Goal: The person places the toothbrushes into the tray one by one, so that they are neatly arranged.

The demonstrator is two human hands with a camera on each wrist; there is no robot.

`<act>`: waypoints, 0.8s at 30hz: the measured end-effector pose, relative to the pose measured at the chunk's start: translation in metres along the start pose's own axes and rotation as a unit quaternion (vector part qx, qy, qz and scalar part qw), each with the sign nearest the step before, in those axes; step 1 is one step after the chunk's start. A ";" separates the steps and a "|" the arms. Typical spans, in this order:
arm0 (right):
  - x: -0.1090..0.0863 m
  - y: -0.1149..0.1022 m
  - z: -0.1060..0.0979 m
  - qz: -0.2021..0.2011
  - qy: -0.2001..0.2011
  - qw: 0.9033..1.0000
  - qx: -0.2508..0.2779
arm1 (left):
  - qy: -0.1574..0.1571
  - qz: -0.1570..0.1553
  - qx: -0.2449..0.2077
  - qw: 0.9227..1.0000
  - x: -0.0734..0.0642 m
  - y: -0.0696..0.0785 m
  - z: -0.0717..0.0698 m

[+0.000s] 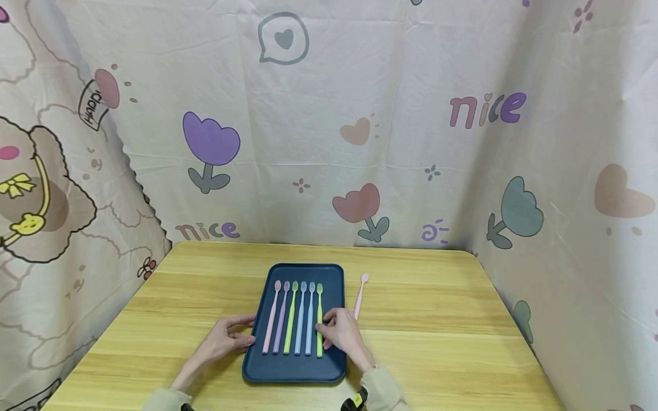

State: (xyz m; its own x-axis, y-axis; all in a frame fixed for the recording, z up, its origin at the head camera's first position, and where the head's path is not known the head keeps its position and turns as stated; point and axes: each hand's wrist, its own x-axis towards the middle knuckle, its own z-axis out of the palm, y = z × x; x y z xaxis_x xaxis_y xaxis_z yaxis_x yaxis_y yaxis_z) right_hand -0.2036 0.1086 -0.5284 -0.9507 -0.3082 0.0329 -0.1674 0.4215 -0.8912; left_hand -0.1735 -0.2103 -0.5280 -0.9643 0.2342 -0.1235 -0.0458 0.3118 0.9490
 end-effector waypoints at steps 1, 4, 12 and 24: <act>0.000 0.000 0.000 -0.001 -0.003 1.000 0.001 | 0.000 0.000 0.000 1.000 0.000 0.000 0.000; -0.002 0.000 -0.001 0.002 -0.011 1.000 0.004 | 0.001 0.000 0.002 1.000 0.000 0.000 0.000; -0.003 -0.001 -0.002 0.018 -0.016 1.000 0.008 | -0.001 0.003 -0.002 1.000 0.000 0.001 0.000; -0.002 -0.002 -0.001 0.026 -0.017 0.999 0.019 | -0.005 0.007 0.001 1.000 0.000 0.000 -0.001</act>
State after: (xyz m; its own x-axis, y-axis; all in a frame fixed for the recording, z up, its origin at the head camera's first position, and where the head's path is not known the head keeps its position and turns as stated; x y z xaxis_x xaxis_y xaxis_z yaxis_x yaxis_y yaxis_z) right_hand -0.2013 0.1096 -0.5261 -0.9481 -0.3165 -0.0296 -0.1071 0.4058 -0.9077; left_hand -0.1738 -0.2114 -0.5275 -0.9623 0.2471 -0.1134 -0.0325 0.3096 0.9503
